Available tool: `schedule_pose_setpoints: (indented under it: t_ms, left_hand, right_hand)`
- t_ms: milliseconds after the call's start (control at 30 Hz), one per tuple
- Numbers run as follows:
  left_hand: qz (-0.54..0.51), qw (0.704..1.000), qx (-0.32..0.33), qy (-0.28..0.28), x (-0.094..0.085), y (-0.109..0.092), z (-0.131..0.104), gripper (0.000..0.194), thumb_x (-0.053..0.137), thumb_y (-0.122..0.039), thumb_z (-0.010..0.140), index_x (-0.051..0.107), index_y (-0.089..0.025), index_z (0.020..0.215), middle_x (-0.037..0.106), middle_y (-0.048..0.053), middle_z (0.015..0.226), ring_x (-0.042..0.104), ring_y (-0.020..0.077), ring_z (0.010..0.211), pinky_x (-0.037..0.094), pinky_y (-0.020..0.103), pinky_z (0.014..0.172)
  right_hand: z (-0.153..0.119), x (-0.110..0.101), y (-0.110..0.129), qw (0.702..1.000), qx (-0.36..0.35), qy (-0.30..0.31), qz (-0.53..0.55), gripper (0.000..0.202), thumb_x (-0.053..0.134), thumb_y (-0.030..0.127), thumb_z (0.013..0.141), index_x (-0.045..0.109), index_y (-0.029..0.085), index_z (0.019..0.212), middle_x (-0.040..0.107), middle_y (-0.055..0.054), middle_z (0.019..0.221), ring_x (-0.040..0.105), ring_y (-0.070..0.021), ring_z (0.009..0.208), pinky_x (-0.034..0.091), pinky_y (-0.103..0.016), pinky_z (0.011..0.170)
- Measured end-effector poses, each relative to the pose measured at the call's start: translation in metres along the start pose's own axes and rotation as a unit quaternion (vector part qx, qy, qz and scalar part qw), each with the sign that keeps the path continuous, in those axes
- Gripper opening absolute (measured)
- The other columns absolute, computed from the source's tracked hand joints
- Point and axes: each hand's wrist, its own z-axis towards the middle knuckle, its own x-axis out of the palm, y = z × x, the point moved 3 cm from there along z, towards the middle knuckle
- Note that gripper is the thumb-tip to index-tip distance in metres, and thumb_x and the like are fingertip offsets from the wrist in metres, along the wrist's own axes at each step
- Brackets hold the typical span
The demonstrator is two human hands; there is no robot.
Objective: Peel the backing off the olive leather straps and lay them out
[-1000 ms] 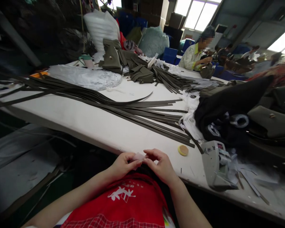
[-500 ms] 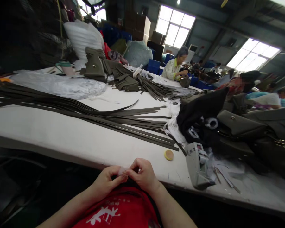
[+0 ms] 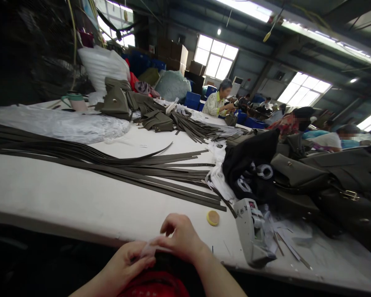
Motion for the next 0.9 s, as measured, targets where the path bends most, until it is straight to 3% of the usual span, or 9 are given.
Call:
schedule_pose_setpoints:
  t_ms: [67, 100, 133, 167, 200, 267, 367, 567, 900]
  left_hand:
    - [0.030, 0.999, -0.012, -0.012, -0.002, 0.003, 0.001, 0.043, 0.057, -0.050, 0.083, 0.062, -0.013, 0.061, 0.053, 0.001, 0.060, 0.047, 0.0139, 0.062, 0.037, 0.024, 0.061]
    - [0.038, 0.999, -0.016, -0.017, -0.003, 0.005, 0.001, 0.042, 0.057, -0.049, 0.083, 0.062, -0.013, 0.061, 0.054, 0.001, 0.061, 0.048, 0.0144, 0.062, 0.037, 0.024, 0.061]
    - [0.041, 0.999, -0.017, -0.020, -0.004, 0.007, 0.001, 0.041, 0.055, -0.048, 0.084, 0.063, -0.013, 0.063, 0.056, 0.002, 0.062, 0.049, 0.0147, 0.063, 0.037, 0.024, 0.061]
    - [0.040, 0.999, -0.016, -0.021, -0.005, 0.008, 0.001, 0.041, 0.055, -0.048, 0.085, 0.064, -0.013, 0.065, 0.057, 0.003, 0.063, 0.050, 0.0151, 0.063, 0.037, 0.025, 0.061]
    - [0.037, 0.999, -0.013, -0.022, -0.005, 0.010, 0.000, 0.041, 0.054, -0.048, 0.085, 0.065, -0.013, 0.066, 0.058, 0.003, 0.064, 0.051, 0.0153, 0.064, 0.038, 0.025, 0.061]
    - [0.031, 0.999, -0.008, -0.024, -0.006, 0.013, 0.000, 0.042, 0.053, -0.048, 0.086, 0.066, -0.012, 0.068, 0.059, 0.003, 0.065, 0.052, 0.0154, 0.064, 0.038, 0.025, 0.062]
    - [0.025, 0.999, -0.010, -0.027, -0.005, 0.016, -0.001, 0.042, 0.053, -0.048, 0.086, 0.066, -0.012, 0.068, 0.058, 0.003, 0.064, 0.051, 0.0150, 0.062, 0.038, 0.025, 0.061]
    - [0.045, 0.998, -0.014, -0.047, -0.010, 0.016, -0.004, 0.038, 0.054, -0.045, 0.085, 0.064, -0.013, 0.067, 0.056, 0.002, 0.064, 0.049, 0.0147, 0.063, 0.037, 0.024, 0.061]
    - [0.050, 0.997, -0.009, -0.051, -0.014, 0.009, -0.002, 0.041, 0.053, -0.048, 0.086, 0.060, -0.015, 0.063, 0.051, 0.000, 0.062, 0.046, 0.0136, 0.062, 0.035, 0.023, 0.060]
  right_hand:
    - [0.019, -0.032, -0.032, 0.981, 0.082, -0.072, -0.161, 0.025, 0.065, 0.043, 0.086, 0.067, 0.018, 0.090, 0.070, -0.006, 0.087, 0.063, -0.0172, 0.081, 0.048, -0.026, 0.076]
    - [0.028, -0.051, -0.050, 0.947, 0.147, -0.119, -0.261, 0.028, 0.060, 0.041, 0.090, 0.066, 0.016, 0.101, 0.070, -0.011, 0.100, 0.063, -0.0197, 0.096, 0.047, -0.028, 0.086]
    - [0.034, -0.069, -0.068, 0.903, 0.214, -0.138, -0.347, 0.031, 0.057, 0.039, 0.092, 0.064, 0.014, 0.110, 0.067, -0.015, 0.113, 0.059, -0.0228, 0.110, 0.044, -0.031, 0.094]
    - [0.040, -0.084, -0.084, 0.877, 0.252, -0.145, -0.383, 0.034, 0.058, 0.036, 0.092, 0.063, 0.011, 0.114, 0.064, -0.020, 0.120, 0.057, -0.0269, 0.116, 0.042, -0.035, 0.097]
    - [0.045, -0.096, -0.098, 0.858, 0.281, -0.140, -0.406, 0.034, 0.059, 0.034, 0.091, 0.063, 0.008, 0.114, 0.064, -0.023, 0.119, 0.058, -0.0293, 0.115, 0.043, -0.038, 0.096]
    - [0.052, -0.109, -0.118, 0.852, 0.304, -0.111, -0.412, 0.025, 0.057, 0.029, 0.091, 0.068, 0.009, 0.102, 0.069, -0.022, 0.104, 0.065, -0.0296, 0.100, 0.047, -0.038, 0.086]
    - [0.058, -0.106, -0.125, 0.854, 0.295, -0.070, -0.423, 0.030, 0.045, 0.027, 0.098, 0.070, 0.015, 0.087, 0.073, -0.014, 0.085, 0.069, -0.0241, 0.080, 0.048, -0.033, 0.073]
    - [0.061, -0.081, -0.097, 0.861, 0.222, -0.059, -0.454, 0.035, 0.037, 0.026, 0.102, 0.069, 0.012, 0.094, 0.072, -0.017, 0.096, 0.068, -0.0236, 0.092, 0.045, -0.030, 0.078]
    - [0.042, -0.082, -0.086, 0.866, 0.222, -0.027, -0.448, 0.036, 0.038, 0.028, 0.101, 0.071, 0.015, 0.094, 0.073, -0.014, 0.093, 0.069, -0.0214, 0.089, 0.044, -0.027, 0.076]
